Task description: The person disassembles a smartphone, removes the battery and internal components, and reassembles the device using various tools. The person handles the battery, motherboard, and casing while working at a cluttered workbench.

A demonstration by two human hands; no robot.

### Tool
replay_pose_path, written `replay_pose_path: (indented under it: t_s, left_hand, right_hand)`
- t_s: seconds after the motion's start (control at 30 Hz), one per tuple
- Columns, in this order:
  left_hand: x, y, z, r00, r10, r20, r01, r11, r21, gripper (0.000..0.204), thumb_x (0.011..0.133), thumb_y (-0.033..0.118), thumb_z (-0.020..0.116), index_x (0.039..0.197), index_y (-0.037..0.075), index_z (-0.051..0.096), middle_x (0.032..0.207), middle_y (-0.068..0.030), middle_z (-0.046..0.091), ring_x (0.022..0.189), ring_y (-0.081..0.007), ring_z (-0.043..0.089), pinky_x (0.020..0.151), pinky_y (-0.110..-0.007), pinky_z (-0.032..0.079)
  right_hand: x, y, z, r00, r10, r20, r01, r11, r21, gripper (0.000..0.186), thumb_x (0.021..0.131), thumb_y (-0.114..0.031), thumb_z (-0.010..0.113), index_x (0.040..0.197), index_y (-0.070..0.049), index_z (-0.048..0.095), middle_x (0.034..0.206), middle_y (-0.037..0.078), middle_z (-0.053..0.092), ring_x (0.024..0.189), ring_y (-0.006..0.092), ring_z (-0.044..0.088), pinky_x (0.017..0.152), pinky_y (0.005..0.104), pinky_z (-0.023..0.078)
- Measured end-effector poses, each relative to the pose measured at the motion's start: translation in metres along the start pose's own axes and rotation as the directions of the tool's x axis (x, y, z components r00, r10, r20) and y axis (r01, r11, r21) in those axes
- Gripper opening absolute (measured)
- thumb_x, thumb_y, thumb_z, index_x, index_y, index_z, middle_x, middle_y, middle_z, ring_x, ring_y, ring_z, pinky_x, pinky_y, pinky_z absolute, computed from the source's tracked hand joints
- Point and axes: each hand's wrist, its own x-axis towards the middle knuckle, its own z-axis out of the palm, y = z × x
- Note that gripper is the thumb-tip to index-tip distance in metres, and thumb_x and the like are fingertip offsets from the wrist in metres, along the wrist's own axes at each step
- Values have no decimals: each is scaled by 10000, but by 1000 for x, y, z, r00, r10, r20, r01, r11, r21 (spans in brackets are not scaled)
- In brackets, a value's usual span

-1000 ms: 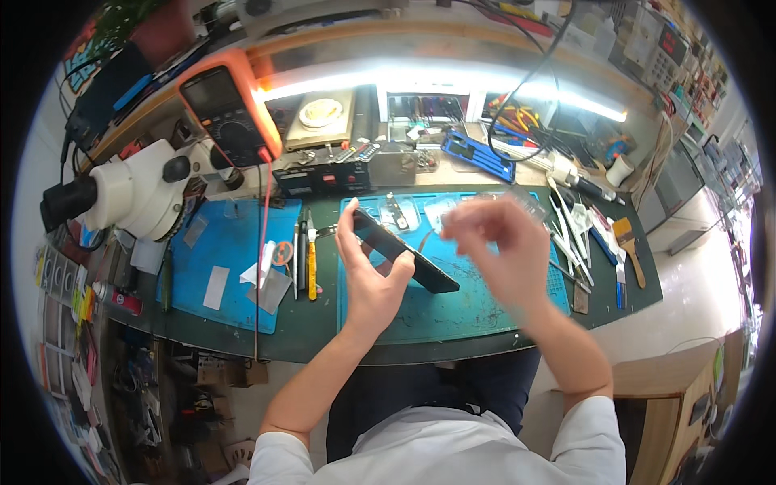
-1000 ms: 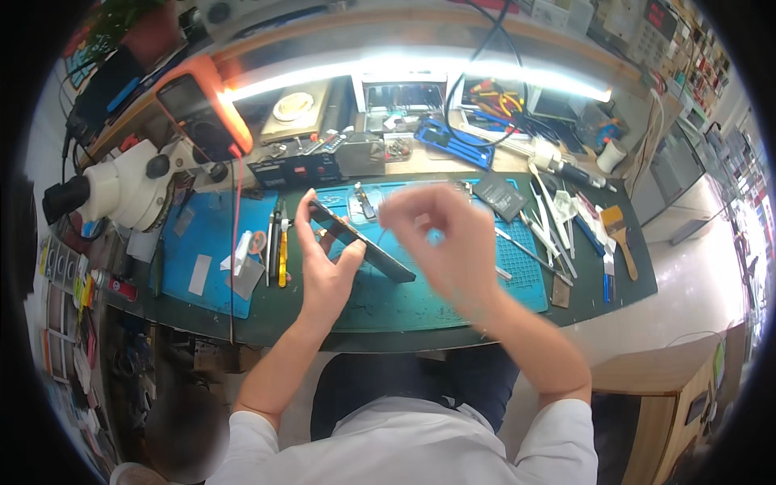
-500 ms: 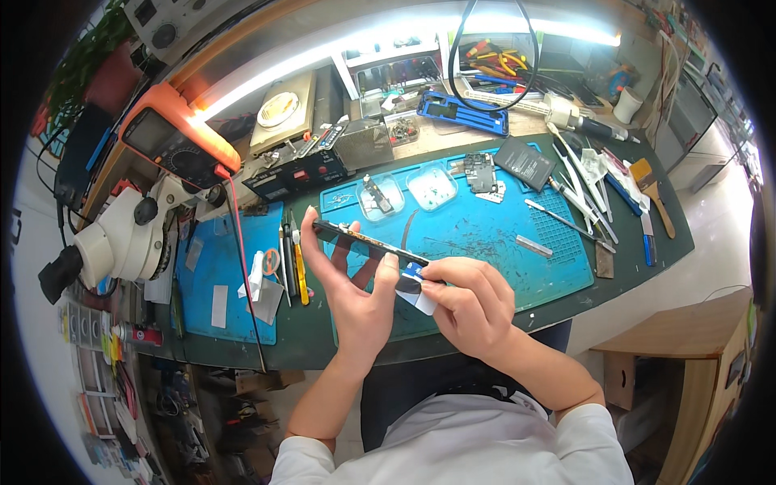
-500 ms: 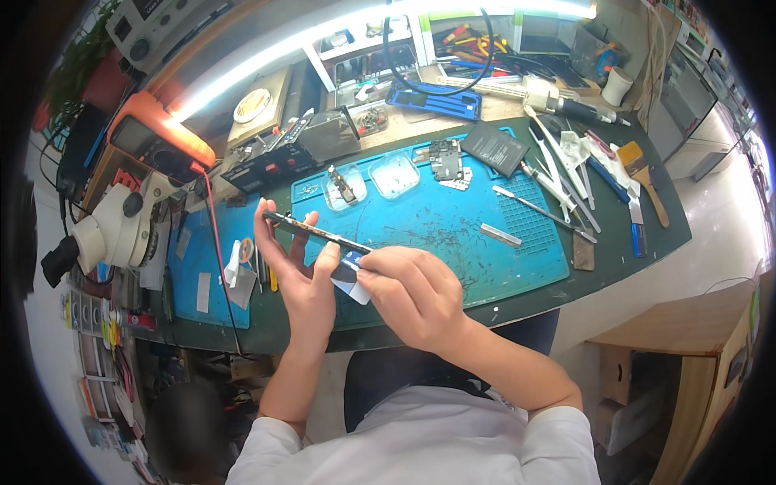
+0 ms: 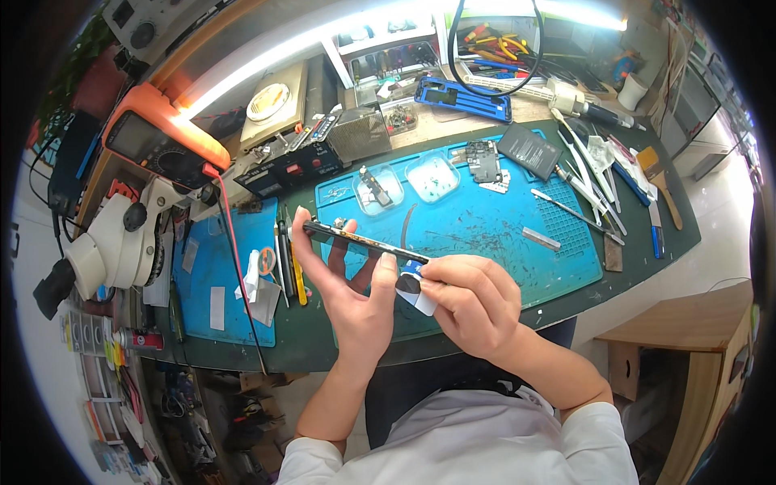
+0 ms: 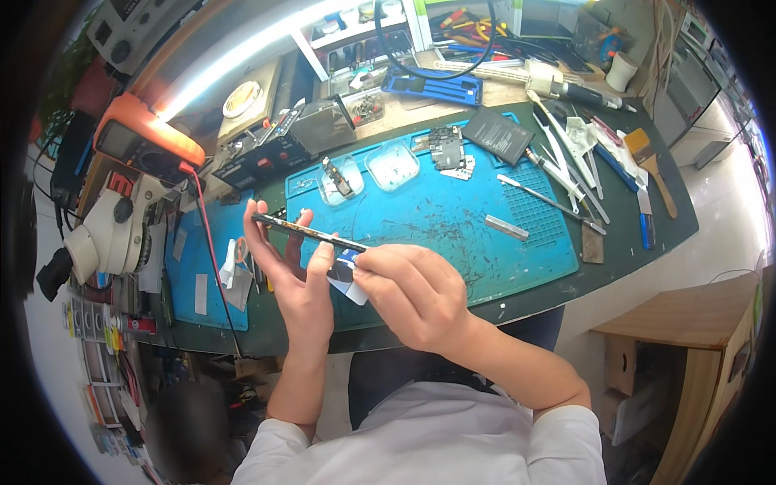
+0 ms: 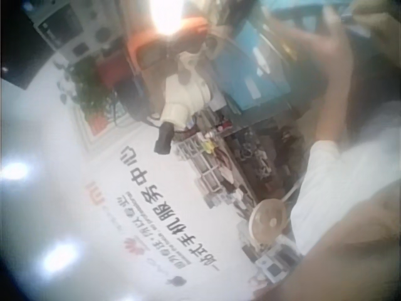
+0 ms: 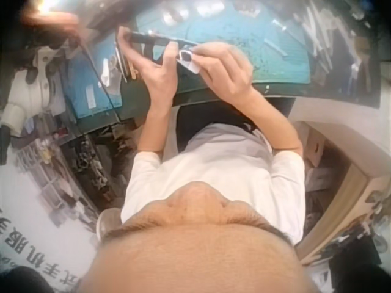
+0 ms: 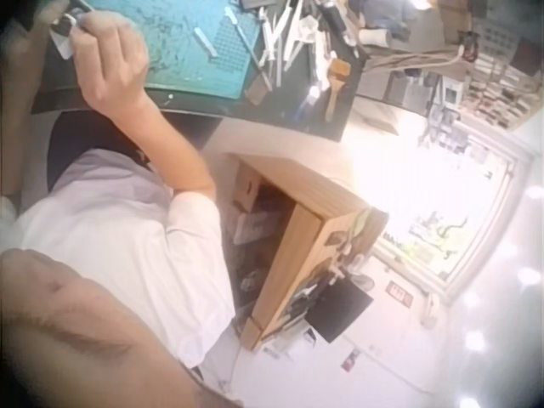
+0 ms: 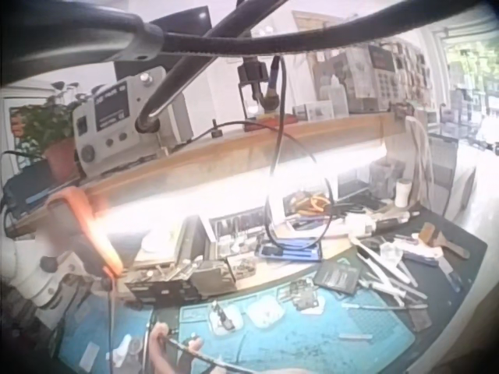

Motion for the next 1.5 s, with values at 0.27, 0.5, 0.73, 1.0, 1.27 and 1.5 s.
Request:
replay_pose_path:
  t_s: [0.27,0.5,0.73,1.0,1.27,1.5]
  left_hand:
    - [2,8,0,999,-36,-6,36,999,2,994,874,-52,671,1676,106,104,1695,-119,132,1424,-340,448,1008,-397,599]
    - [4,10,5,998,-58,-1,57,997,-42,999,880,-50,685,1676,105,102,1597,-157,221,1370,-288,462,1013,-370,579]
    - [4,7,4,998,-55,-25,54,997,-57,964,878,-46,704,1647,111,142,1534,-153,265,1318,-262,476,979,-359,593]
    - [6,5,-1,994,-106,-15,104,989,-106,946,885,-29,727,1633,117,168,1534,-139,281,1336,-272,479,967,-360,589]
    - [4,5,-5,996,-88,7,88,987,-137,901,907,-29,678,1639,90,166,1515,-142,283,1340,-269,461,1024,-371,551]
    - [5,9,-1,994,89,62,-96,988,121,864,881,-36,625,1634,59,213,1526,-175,261,1385,-282,405,1031,-386,544]
  right_hand:
    - [-2,-1,-1,999,-28,22,28,1000,-12,199,750,-1,759,936,26,693,992,128,714,876,271,735,719,355,623]
    - [-3,2,-1,999,-45,11,45,997,-61,263,670,7,750,924,46,693,974,133,704,857,275,736,702,349,626]
    - [0,1,3,999,-46,6,47,994,-99,280,644,-9,757,913,41,697,961,125,697,834,258,716,684,335,610]
    - [7,-2,4,999,18,52,-13,996,-91,308,664,-23,748,961,21,678,977,108,686,830,256,684,683,345,584]
    - [24,-9,1,978,163,133,-140,976,-165,235,686,-9,743,886,-53,627,903,65,653,767,240,634,633,341,533]
    - [46,-6,-6,924,345,166,-303,924,-235,181,730,-46,797,817,-103,648,785,32,635,738,251,644,611,360,516]
